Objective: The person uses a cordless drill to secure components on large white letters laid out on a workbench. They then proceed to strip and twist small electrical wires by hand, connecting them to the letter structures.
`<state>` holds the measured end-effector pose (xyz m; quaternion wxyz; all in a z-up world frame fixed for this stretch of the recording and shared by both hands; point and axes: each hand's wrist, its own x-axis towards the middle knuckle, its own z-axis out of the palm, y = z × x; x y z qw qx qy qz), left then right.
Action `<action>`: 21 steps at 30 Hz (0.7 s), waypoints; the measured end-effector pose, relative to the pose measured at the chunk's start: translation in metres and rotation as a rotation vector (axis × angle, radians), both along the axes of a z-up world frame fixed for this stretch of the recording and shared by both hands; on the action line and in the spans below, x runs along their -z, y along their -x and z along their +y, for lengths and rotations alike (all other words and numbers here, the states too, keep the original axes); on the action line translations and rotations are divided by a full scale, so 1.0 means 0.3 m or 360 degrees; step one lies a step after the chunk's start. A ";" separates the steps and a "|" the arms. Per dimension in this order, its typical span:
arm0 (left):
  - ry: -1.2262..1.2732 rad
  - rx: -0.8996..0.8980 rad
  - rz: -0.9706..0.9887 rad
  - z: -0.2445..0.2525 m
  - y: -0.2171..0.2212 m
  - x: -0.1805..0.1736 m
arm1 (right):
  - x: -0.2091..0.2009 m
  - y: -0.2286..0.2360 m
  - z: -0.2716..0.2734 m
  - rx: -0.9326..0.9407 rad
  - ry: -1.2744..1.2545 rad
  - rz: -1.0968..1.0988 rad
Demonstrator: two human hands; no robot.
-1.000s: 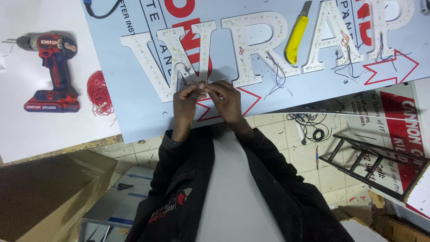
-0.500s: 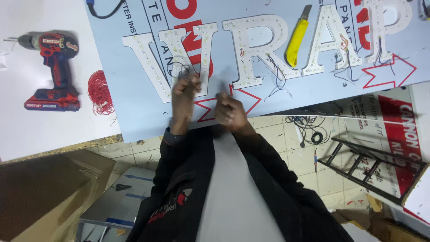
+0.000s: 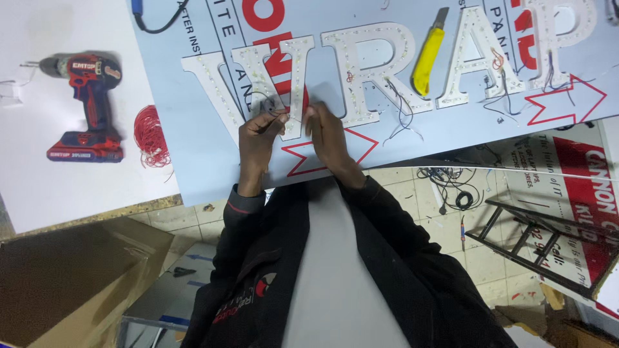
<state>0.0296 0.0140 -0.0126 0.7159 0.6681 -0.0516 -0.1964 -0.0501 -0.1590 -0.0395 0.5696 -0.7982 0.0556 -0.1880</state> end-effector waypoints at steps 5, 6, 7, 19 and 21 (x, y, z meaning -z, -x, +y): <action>0.0123 -0.0128 0.0195 -0.009 -0.011 0.139 | -0.102 -0.044 0.016 -0.0151 0.0512 -0.0063; 0.0205 -0.0145 0.0282 -0.015 -0.007 0.149 | -0.078 -0.053 0.018 -0.0188 0.0616 -0.0093; 0.0206 -0.0131 0.0279 -0.010 -0.008 0.110 | -0.061 -0.050 0.020 -0.0174 0.0618 -0.0094; -0.0037 0.0007 -0.0397 0.063 -0.119 0.122 | 0.096 -0.066 0.058 -0.0738 -0.2307 0.0785; -0.0422 -0.0226 -0.0642 0.110 -0.171 0.113 | 0.028 -0.061 0.053 -0.0310 -0.1423 0.0719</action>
